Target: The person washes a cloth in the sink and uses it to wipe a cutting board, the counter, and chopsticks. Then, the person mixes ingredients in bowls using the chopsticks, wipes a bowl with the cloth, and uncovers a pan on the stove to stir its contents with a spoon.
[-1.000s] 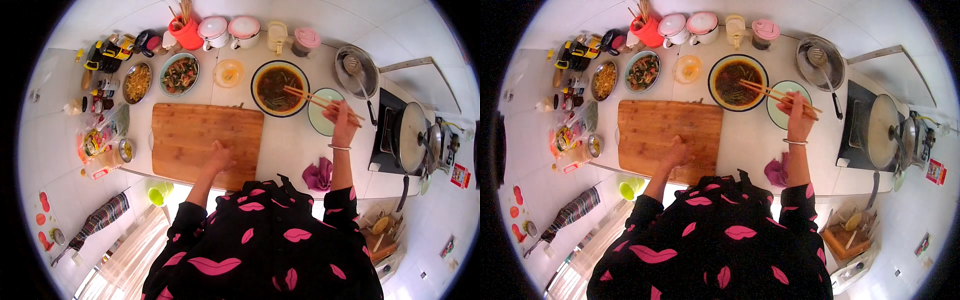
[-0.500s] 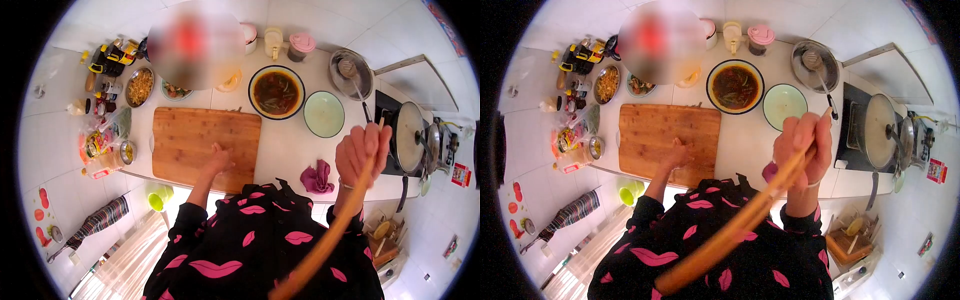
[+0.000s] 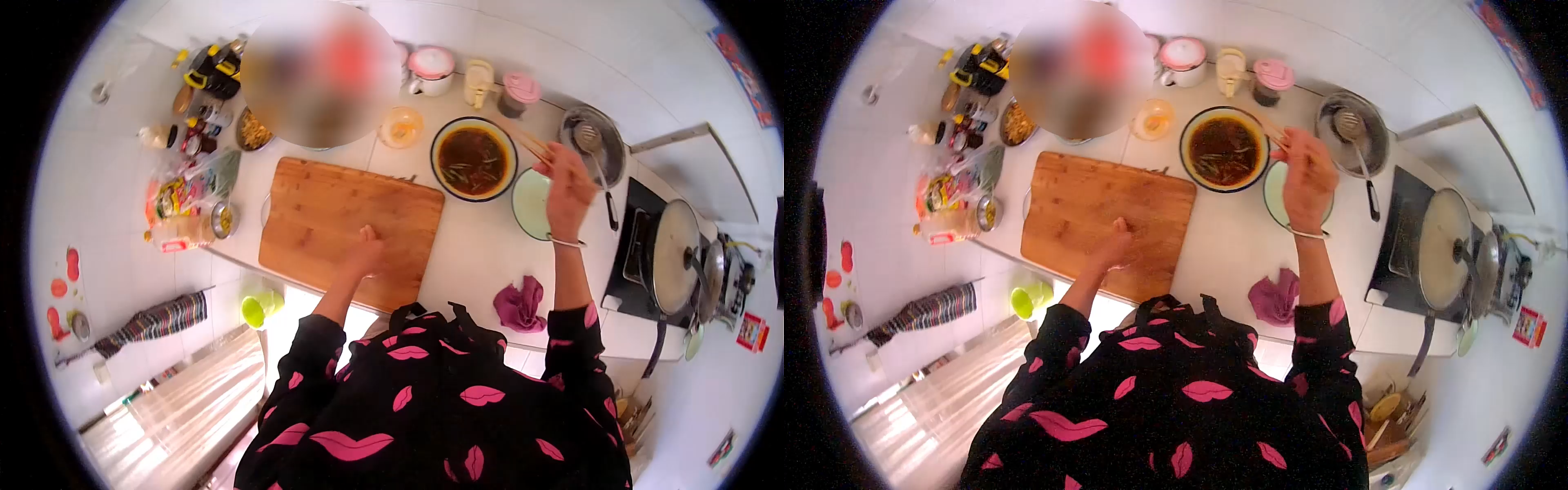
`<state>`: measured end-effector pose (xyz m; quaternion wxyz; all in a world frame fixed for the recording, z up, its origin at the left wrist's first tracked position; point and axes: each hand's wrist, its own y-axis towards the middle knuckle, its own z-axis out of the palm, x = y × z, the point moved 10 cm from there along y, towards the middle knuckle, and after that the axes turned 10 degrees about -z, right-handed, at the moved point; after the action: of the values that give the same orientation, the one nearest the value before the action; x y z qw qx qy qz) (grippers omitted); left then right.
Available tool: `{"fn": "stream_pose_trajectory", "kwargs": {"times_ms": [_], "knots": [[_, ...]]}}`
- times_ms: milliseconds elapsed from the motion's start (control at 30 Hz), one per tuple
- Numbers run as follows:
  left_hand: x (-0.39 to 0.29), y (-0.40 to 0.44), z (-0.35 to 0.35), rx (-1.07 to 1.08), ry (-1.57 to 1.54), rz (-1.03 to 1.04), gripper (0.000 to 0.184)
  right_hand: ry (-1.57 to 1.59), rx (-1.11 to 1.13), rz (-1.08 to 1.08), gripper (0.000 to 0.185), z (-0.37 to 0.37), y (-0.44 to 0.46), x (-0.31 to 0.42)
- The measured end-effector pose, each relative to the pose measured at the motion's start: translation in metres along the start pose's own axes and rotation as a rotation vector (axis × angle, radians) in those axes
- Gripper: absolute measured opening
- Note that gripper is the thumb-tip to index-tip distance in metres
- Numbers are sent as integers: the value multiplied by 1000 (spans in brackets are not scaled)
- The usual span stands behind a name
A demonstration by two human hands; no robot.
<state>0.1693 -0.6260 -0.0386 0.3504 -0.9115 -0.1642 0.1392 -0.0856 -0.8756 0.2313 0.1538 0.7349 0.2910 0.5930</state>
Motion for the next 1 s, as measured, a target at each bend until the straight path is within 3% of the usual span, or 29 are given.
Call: {"fn": "stream_pose_trajectory", "kwargs": {"times_ms": [33, 100, 200, 233, 267, 300, 333, 433, 467, 533, 600, 700, 833, 933, 967, 1000], "knots": [[2, 5, 6, -7, 14, -18, 56, -376, 131, -249, 20, 18, -8, 5], [7, 20, 22, -18, 43, -62, 54, -625, 390, -227, 20, 55, -30, -26], [23, 22, 32, 79, -533, -282, 56, -778, 743, -197, 21, 100, -74, -91], [21, 23, 33, 39, -472, -240, 54, -570, 636, -108, 23, 99, -78, -93], [19, 24, 35, -3, -410, -201, 53, -689, 695, -295, 22, 105, -91, -96], [8, 27, 37, -76, -79, -37, 53, -638, 754, -147, 21, 110, -94, -90], [15, 20, 27, -66, -281, -90, 56, -532, 802, 24, 21, 113, -99, -98], [9, -1, 4, -42, -628, -129, 63, -525, 739, 136, 21, 111, -105, -115], [6, -1, 6, -38, -574, -99, 65, -577, 742, 109, 21, 111, -106, -120], [4, -3, 5, -15, -378, -29, 65, -834, 830, -140, 20, 118, -112, -119], [-2, -14, 2, 6, -118, 36, 62, -791, 844, -33, 23, 119, -113, -111], [12, -6, 12, -70, -138, 148, 60, -630, 784, 198, 24, 122, -114, -117], [65, -12, 2, -141, -680, 332, 54, -479, 744, 513, 27, 132, -117, -98], [134, -48, -45, -153, -763, 267, 45, -458, 563, 256, 32, 116, -125, -148], [156, -58, -59, -153, -691, 242, 43, -514, 599, 253, 29, 117, -127, -147], [197, -37, -34, -152, -1238, 305, 41, -570, 636, 250, 26, 118, -128, -144]]}}
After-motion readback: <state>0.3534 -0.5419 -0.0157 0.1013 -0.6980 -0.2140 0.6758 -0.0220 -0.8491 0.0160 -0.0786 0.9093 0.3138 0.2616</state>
